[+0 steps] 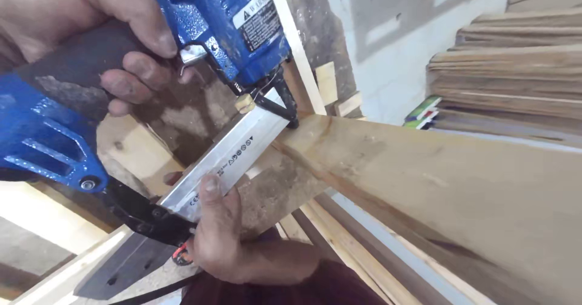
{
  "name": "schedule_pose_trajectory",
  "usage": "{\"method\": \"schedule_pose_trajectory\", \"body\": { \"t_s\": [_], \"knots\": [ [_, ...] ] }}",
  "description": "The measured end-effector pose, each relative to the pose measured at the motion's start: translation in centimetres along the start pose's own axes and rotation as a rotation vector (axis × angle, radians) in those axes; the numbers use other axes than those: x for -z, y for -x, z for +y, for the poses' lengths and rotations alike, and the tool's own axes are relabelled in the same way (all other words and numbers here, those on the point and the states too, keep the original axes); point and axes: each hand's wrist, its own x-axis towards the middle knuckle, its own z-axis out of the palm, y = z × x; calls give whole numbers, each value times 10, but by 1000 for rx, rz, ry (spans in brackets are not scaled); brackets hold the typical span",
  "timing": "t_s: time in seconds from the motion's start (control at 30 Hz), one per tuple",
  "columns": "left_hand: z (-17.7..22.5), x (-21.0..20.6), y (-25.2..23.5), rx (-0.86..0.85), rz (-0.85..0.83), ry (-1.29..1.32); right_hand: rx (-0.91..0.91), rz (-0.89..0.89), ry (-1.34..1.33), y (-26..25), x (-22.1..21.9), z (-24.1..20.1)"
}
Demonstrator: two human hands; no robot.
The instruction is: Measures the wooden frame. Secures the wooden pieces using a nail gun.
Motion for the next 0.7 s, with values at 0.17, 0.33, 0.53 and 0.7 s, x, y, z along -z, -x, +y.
{"method": "schedule_pose_trajectory", "body": {
  "t_s": [0.17, 0.33, 0.53, 0.7],
  "knots": [
    [-19, -13, -8, -259, 0, 9, -1, -31, 27, 4, 3, 4],
    [-11, 1, 8, -14, 29, 15, 5, -9, 28, 7, -1, 9],
    [-30, -14, -8, -349, 99, 51, 34, -60, 32, 8, 3, 14],
    [-28, 11, 4, -136, -42, 19, -12, -42, -13, 12, 4, 16]
  ]
}}
